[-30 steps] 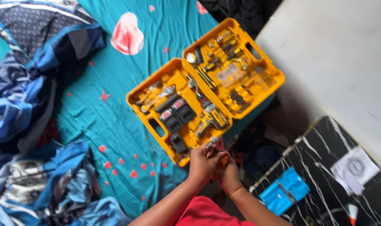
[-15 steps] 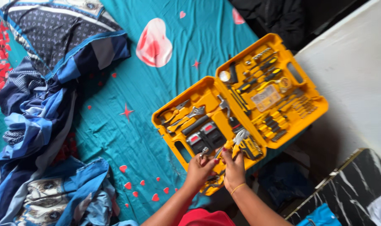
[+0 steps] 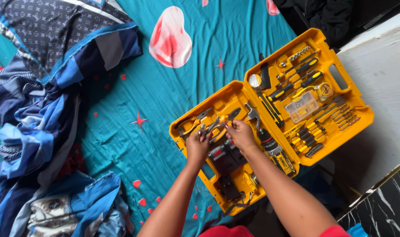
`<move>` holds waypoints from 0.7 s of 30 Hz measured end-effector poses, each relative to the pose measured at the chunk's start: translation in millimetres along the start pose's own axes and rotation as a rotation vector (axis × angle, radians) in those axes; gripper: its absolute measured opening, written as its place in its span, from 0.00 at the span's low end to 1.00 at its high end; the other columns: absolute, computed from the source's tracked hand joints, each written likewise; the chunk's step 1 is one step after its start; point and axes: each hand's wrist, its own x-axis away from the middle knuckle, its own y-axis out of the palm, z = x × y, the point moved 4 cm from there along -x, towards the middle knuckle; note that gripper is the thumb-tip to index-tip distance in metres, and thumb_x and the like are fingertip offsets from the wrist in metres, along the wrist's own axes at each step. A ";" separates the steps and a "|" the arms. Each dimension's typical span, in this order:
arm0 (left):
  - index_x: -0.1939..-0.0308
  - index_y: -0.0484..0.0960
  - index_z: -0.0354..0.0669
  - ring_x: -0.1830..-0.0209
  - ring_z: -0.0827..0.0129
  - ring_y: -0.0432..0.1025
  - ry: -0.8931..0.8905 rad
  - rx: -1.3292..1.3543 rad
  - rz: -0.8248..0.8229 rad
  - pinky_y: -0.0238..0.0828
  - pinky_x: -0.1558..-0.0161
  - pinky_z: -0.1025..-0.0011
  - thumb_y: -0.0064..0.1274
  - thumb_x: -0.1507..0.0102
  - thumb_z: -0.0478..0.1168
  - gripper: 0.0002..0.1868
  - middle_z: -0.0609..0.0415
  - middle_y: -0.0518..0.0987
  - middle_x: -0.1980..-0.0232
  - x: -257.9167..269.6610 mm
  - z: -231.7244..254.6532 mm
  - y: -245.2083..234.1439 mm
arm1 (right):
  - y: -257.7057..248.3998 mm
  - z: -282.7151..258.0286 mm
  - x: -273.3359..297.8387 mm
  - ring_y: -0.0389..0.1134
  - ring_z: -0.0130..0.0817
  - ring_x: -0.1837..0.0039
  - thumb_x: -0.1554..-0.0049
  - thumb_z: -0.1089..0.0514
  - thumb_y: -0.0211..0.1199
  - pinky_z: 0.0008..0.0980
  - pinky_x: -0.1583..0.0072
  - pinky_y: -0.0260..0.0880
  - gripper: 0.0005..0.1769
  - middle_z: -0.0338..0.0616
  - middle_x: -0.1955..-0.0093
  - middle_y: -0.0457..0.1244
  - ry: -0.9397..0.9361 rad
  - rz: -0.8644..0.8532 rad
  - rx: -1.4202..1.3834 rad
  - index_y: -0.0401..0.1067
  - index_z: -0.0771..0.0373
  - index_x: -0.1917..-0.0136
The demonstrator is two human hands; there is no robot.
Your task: The person applies glue to a small yellow component, then uses pliers to strip the insulation from a wire. They retrieve a socket from a blue case and a hammer from a yellow toolbox, then use the hammer to tap the socket. The person continues to manipulate the wire and tools on a small table.
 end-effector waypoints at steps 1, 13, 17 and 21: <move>0.76 0.64 0.35 0.73 0.61 0.67 0.058 -0.028 0.044 0.67 0.68 0.67 0.67 0.38 0.35 0.24 0.41 0.73 0.72 -11.1 9.4 -0.4 | 5.8 -2.4 -15.2 0.63 0.23 0.66 0.38 0.65 0.62 0.24 0.63 0.62 0.04 0.39 0.66 0.65 -0.052 0.020 0.009 0.71 0.70 0.54; 0.60 0.81 0.31 0.39 0.43 0.68 0.538 -0.233 0.115 0.69 0.41 0.54 0.64 0.51 0.28 0.16 0.39 0.75 0.36 -44.3 61.7 22.1 | 6.4 -63.2 -70.6 0.72 0.37 0.67 0.48 0.60 0.73 0.35 0.62 0.72 0.18 0.50 0.66 0.69 -0.030 0.428 0.441 0.65 0.66 0.52; 0.69 0.78 0.31 0.40 0.40 0.67 0.547 -0.283 0.113 0.67 0.41 0.52 0.66 0.52 0.30 0.13 0.39 0.75 0.37 -48.3 54.2 26.5 | 7.4 -84.6 -70.0 0.77 0.37 0.57 0.47 0.58 0.73 0.36 0.54 0.75 0.16 0.49 0.61 0.72 -0.209 0.343 0.593 0.68 0.64 0.53; 0.70 0.76 0.32 0.39 0.42 0.70 0.676 -0.323 0.234 0.68 0.37 0.52 0.63 0.49 0.27 0.10 0.40 0.79 0.38 -43.0 53.7 22.4 | 10.1 -112.3 -50.2 0.70 0.53 0.49 0.53 0.49 0.79 0.47 0.48 0.70 0.31 0.55 0.50 0.68 -0.322 0.351 0.955 0.70 0.63 0.43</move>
